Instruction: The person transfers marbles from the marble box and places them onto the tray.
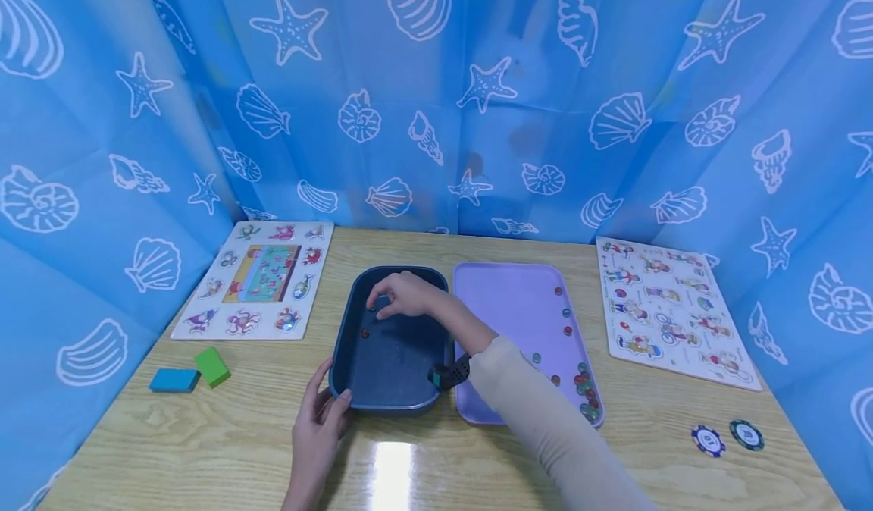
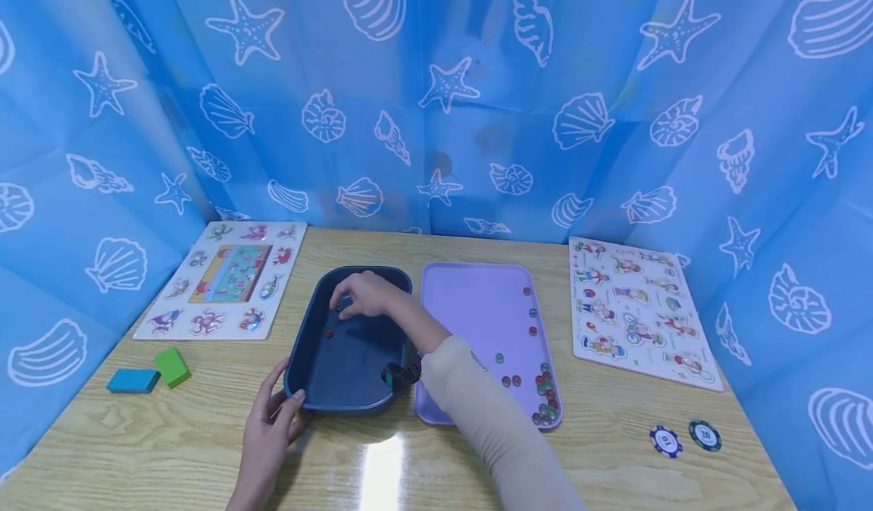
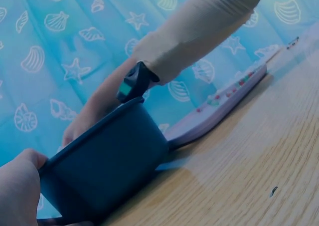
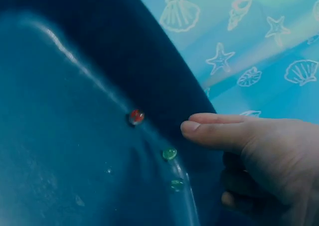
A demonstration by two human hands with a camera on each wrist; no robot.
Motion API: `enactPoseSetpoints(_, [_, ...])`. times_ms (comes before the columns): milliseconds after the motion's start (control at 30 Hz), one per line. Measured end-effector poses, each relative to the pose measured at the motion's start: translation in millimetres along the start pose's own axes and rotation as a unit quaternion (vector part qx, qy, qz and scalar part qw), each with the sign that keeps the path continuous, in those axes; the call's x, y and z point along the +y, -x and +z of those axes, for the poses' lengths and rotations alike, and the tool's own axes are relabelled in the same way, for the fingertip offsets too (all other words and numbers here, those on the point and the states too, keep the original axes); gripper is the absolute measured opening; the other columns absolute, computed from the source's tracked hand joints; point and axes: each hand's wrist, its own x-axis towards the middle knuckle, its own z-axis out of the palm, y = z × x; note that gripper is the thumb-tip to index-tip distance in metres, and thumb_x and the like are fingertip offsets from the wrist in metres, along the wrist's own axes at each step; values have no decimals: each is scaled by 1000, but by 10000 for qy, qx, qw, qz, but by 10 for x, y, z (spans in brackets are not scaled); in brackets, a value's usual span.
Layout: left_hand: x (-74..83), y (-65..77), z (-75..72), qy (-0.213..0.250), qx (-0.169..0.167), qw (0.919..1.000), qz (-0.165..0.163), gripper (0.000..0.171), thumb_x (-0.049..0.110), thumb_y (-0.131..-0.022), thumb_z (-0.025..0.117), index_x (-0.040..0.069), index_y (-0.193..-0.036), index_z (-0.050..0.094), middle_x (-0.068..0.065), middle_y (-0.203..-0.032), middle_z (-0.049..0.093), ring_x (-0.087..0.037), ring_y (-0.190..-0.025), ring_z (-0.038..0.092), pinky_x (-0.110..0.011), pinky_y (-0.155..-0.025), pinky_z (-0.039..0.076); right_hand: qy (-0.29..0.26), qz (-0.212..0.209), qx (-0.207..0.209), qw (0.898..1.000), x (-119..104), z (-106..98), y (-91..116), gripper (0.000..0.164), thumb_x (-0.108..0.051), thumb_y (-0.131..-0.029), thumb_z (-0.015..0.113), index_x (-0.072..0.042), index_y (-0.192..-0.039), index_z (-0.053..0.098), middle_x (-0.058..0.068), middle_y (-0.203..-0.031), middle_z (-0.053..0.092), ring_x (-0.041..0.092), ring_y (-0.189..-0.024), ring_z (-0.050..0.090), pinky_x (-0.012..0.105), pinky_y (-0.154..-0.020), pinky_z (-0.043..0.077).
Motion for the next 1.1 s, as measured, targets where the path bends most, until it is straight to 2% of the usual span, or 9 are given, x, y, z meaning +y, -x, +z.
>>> enactPoseSetpoints(267, [-4, 14, 21, 0, -51, 10000, 1, 53, 26, -88, 57, 35, -136, 35, -17, -120, 51, -14, -88, 58, -21, -62, 50, 247, -2, -386, 9989, 48, 134, -131, 20, -27, -80, 67, -21, -100, 68, -6, -49, 41, 7, -44, 37, 18, -47, 36])
enactPoseSetpoints(467, [-24, 10, 39, 81, -50, 10000, -6, 53, 22, -88, 58, 33, -135, 36, -14, -118, 51, -18, -94, 58, -22, -65, 52, 361, 9, -430, 9984, 84, 225, -168, 13, -28, -79, 67, -24, -92, 69, -4, -53, 49, 8, -46, 42, 18, -50, 38])
enactPoseSetpoints(667, [-14, 19, 42, 87, -61, 9999, -59, 53, 22, -88, 58, 34, -135, 36, -14, -118, 52, -20, -96, 58, -23, -67, 52, 401, 27, -350, 9986, 72, 218, -144, 10, -30, -80, 67, -25, -88, 68, -7, -63, 53, 8, -52, 43, 18, -51, 38])
enactPoseSetpoints(767, [-8, 27, 43, 75, -63, 9999, -93, 53, 21, -88, 57, 35, -134, 36, -15, -118, 52, -20, -95, 59, -22, -67, 52, 309, -106, -181, 9993, 33, 121, -59, 11, -29, -80, 66, -24, -90, 68, -8, -67, 54, 8, -54, 44, 18, -52, 38])
enactPoseSetpoints(867, [-2, 27, 40, 32, -23, 9999, -105, 52, 22, -88, 57, 35, -134, 37, -15, -118, 53, -20, -95, 59, -22, -66, 51, 37, -225, 103, 9997, -29, -56, 105, 14, -29, -82, 64, -21, -94, 68, -4, -63, 51, 11, -54, 43, 20, -52, 37])
enactPoseSetpoints(1000, [0, 12, 28, -36, 57, 9999, -94, 52, 24, -88, 57, 35, -134, 37, -14, -118, 53, -17, -95, 59, -21, -67, 52, -361, -347, 581, 9971, -56, -302, 421, 14, -30, -84, 62, -24, -96, 67, -1, -55, 42, 15, -50, 39, 22, -48, 34])
enactPoseSetpoints(1100, [-12, 2, 16, -59, 99, 9999, -109, 52, 25, -88, 57, 37, -134, 36, -13, -118, 53, -13, -93, 59, -21, -67, 52, -624, -402, 953, 9927, 18, -426, 698, 11, -31, -84, 61, -29, -94, 66, 0, -51, 39, 16, -47, 35, 24, -47, 32])
